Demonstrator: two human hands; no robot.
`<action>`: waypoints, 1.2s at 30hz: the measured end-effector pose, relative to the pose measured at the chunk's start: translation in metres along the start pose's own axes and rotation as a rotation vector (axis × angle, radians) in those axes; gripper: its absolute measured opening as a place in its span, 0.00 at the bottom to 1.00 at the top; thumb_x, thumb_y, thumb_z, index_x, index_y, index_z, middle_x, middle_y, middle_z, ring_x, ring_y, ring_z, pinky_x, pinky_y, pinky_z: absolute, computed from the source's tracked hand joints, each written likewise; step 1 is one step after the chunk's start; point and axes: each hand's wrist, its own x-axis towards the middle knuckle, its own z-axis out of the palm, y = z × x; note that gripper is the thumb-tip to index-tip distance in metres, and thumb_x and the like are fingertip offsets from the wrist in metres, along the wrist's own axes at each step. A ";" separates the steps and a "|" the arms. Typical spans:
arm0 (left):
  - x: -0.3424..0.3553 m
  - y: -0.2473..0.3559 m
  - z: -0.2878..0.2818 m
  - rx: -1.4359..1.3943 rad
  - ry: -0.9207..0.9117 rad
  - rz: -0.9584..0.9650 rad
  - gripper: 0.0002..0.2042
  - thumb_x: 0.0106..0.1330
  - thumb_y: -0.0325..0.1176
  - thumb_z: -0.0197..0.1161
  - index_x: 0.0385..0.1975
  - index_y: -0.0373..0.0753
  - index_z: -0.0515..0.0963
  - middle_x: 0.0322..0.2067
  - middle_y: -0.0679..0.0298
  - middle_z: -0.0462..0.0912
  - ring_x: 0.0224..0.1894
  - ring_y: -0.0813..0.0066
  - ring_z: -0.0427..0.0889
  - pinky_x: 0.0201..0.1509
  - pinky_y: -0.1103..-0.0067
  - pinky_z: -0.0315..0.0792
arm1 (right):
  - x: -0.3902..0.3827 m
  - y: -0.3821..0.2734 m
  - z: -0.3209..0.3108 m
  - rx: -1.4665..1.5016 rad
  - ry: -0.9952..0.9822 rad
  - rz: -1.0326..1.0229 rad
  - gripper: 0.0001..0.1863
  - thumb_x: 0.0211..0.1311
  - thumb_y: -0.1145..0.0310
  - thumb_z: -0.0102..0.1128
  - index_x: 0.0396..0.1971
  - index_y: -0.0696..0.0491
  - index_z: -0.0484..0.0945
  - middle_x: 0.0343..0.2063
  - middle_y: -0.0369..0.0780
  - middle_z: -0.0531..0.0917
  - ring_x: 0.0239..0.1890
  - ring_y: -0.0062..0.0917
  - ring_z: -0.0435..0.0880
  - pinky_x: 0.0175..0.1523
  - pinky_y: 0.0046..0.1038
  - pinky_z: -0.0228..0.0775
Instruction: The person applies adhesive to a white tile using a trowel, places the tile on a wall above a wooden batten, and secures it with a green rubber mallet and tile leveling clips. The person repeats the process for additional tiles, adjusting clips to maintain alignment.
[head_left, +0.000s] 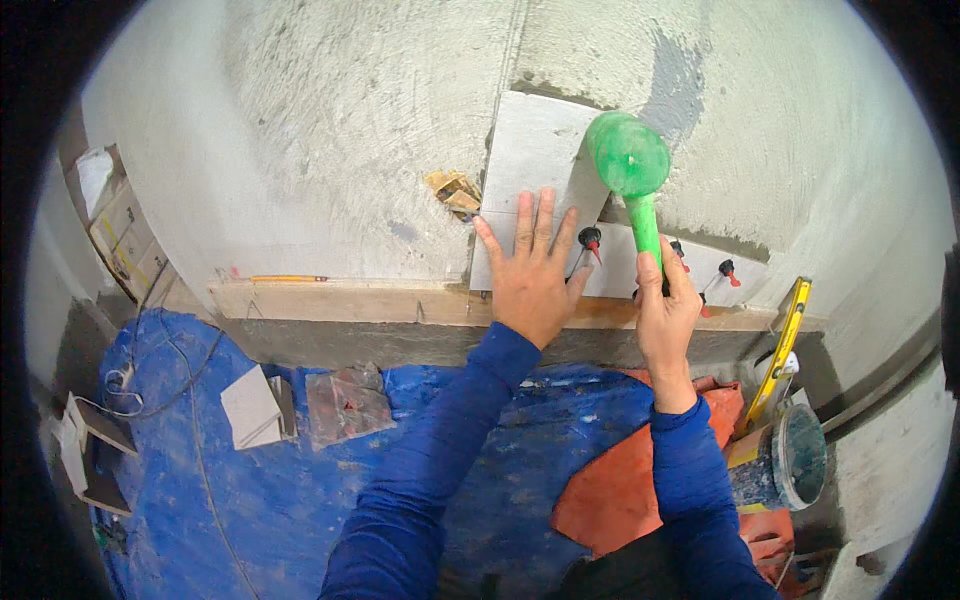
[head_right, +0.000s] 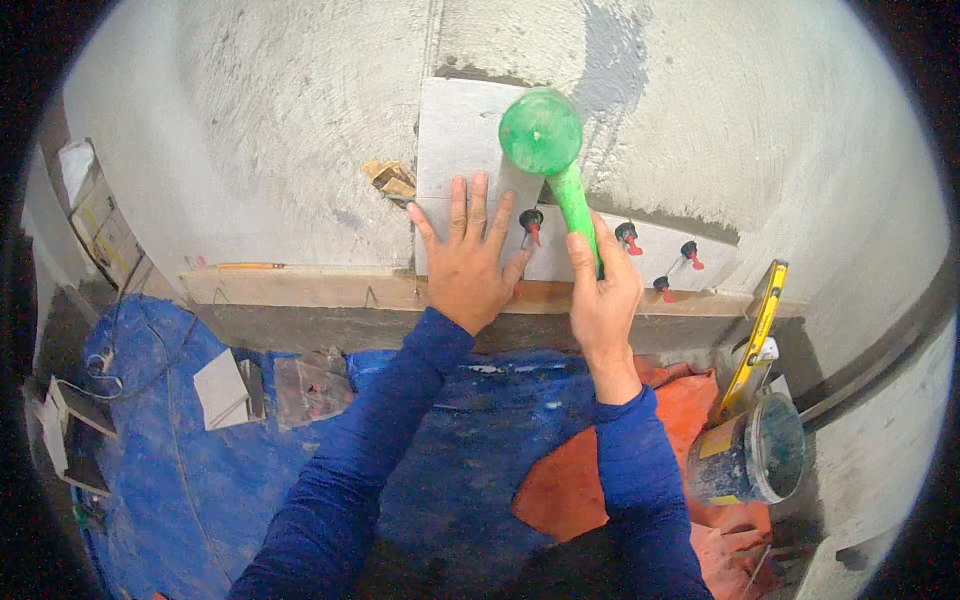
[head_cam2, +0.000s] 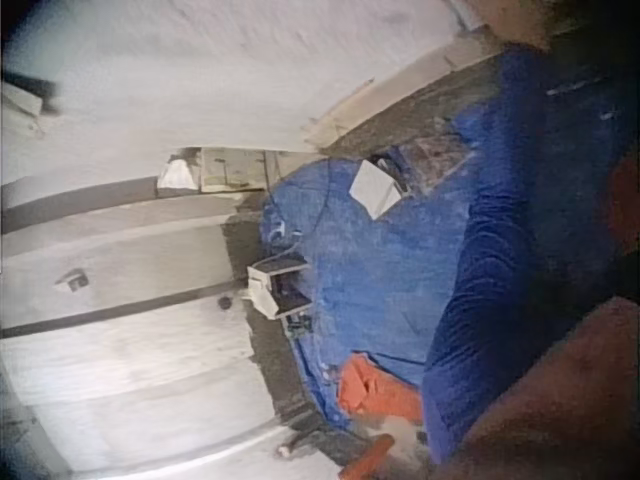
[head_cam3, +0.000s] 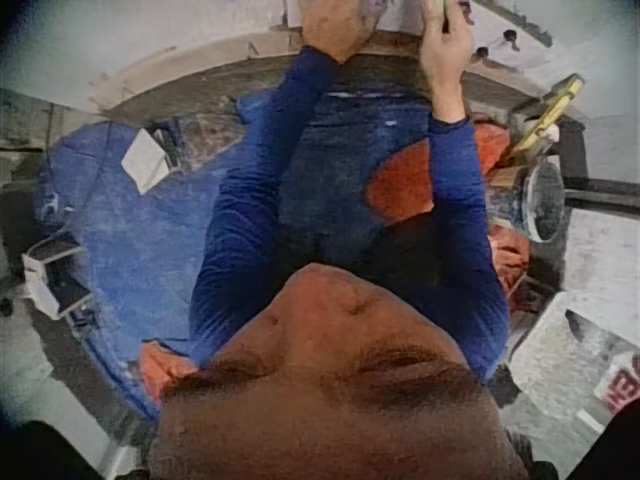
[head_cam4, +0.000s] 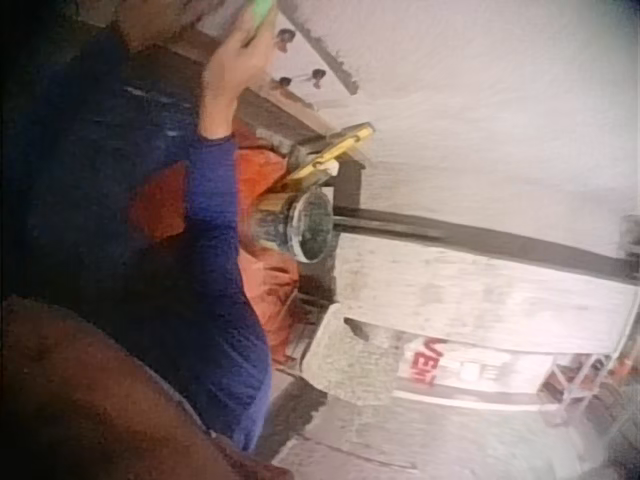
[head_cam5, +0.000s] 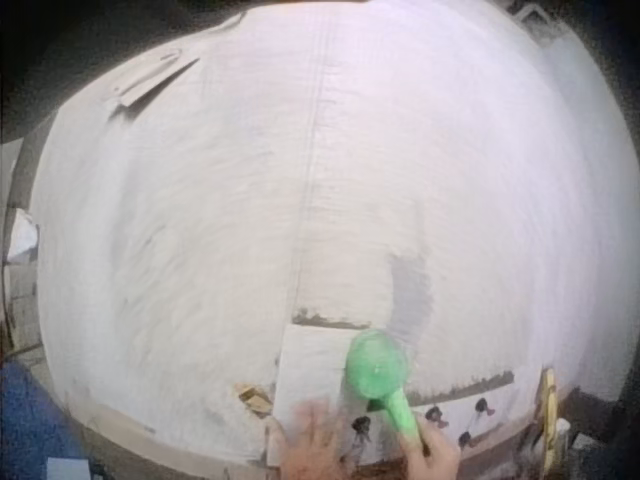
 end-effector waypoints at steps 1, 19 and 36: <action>0.000 0.000 -0.001 -0.006 -0.005 -0.007 0.33 0.67 0.55 0.63 0.71 0.47 0.72 0.78 0.52 0.57 0.81 0.51 0.49 0.73 0.29 0.32 | -0.001 -0.003 0.001 -0.004 -0.009 -0.005 0.23 0.76 0.60 0.61 0.59 0.63 0.80 0.52 0.51 0.87 0.56 0.33 0.86 0.61 0.32 0.74; 0.005 0.000 -0.013 0.003 -0.057 -0.008 0.35 0.67 0.54 0.63 0.72 0.46 0.68 0.78 0.51 0.56 0.81 0.51 0.49 0.72 0.28 0.32 | 0.001 -0.012 0.011 0.016 -0.043 -0.096 0.23 0.77 0.59 0.61 0.60 0.62 0.80 0.49 0.46 0.88 0.48 0.25 0.85 0.55 0.28 0.75; 0.041 -0.013 -0.028 0.190 -0.016 0.028 0.34 0.67 0.55 0.64 0.68 0.39 0.73 0.80 0.51 0.51 0.82 0.49 0.45 0.73 0.28 0.31 | 0.009 0.000 0.004 0.034 0.016 -0.212 0.20 0.71 0.62 0.65 0.59 0.51 0.81 0.37 0.48 0.87 0.36 0.40 0.88 0.40 0.36 0.78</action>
